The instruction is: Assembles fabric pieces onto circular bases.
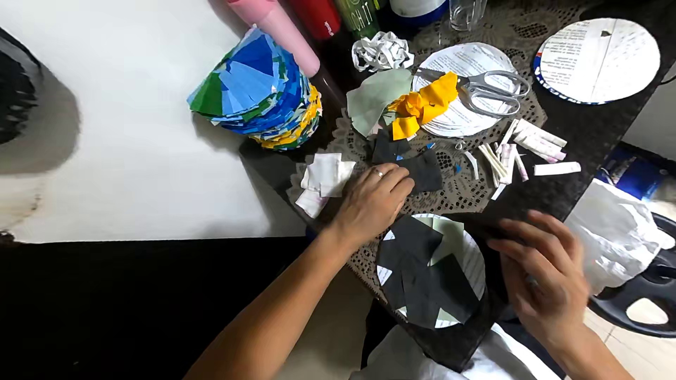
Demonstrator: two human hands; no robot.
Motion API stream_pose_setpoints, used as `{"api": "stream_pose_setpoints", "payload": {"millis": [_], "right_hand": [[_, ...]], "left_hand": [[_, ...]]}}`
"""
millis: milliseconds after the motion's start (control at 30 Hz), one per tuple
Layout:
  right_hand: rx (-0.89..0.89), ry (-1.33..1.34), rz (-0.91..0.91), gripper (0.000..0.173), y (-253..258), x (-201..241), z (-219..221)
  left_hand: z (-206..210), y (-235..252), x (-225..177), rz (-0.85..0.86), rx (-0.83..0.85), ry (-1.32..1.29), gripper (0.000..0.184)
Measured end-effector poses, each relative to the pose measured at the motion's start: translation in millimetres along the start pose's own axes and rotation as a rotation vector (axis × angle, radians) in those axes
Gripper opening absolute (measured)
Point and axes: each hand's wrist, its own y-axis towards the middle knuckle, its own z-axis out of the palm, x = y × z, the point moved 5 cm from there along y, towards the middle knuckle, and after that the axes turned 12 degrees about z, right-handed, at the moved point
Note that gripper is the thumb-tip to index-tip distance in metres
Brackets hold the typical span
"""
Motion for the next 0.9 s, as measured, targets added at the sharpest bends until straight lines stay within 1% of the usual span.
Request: {"api": "stream_pose_setpoints", "payload": {"millis": [67,133,233,267,333,400,467,533,600,667,700,800,867,900], "right_hand": [[0.073,-0.068,-0.034,0.026,23.6,12.4,18.3],[0.168,-0.127,-0.064,0.028,43.9,20.6,39.6],[0.246,-0.191,-0.116,0.029,61.9,22.6,67.6],[0.266,-0.216,-0.125,0.029,65.5,22.1,74.3],[0.288,-0.241,-0.133,0.027,69.7,21.8,81.2],[0.283,-0.241,-0.134,0.026,71.8,22.9,82.3],[0.282,-0.241,-0.134,0.025,72.4,23.2,82.4],[0.281,-0.247,-0.135,0.025,73.4,23.0,82.7],[0.283,-0.220,-0.111,0.026,73.6,22.8,81.6],[0.305,-0.087,-0.007,0.030,72.4,22.8,76.3],[0.329,0.032,0.089,0.032,70.4,23.4,71.6],[0.462,0.576,0.532,0.034,57.2,27.8,59.5],[0.504,0.898,0.730,0.032,45.3,37.1,57.2],[0.493,0.989,0.786,0.028,40.3,41.6,56.1]], "left_hand": [[2.5,-0.1,-1.8,0.025,-0.065,0.020,0.019],[5.0,-1.8,-1.4,0.002,-0.122,0.001,0.019],[5.3,-3.4,4.8,-0.136,-0.185,-0.129,0.019],[2.9,-3.4,7.9,-0.212,-0.210,-0.199,0.017],[-4.4,-4.4,16.4,-0.418,-0.260,-0.394,0.015],[-11.3,-8.2,26.8,-0.665,-0.367,-0.677,0.011],[-13.7,-12.1,33.1,-0.925,-0.511,-1.000,0.005],[-16.8,-11.9,30.8,-1.110,-0.664,-1.323,0.010],[-20.8,-10.1,20.4,-1.223,-0.786,-1.598,0.020],[-24.8,-7.9,6.5,-1.236,-0.822,-1.772,0.031],[-26.8,-7.0,-1.2,-1.224,-0.842,-1.836,0.034],[-31.7,-4.4,-26.4,-1.194,-0.958,-1.960,0.037],[-33.5,-0.6,-41.9,-1.166,-1.032,-2.002,0.040],[-33.3,1.1,-48.7,-1.148,-1.071,-2.024,0.041]]}}
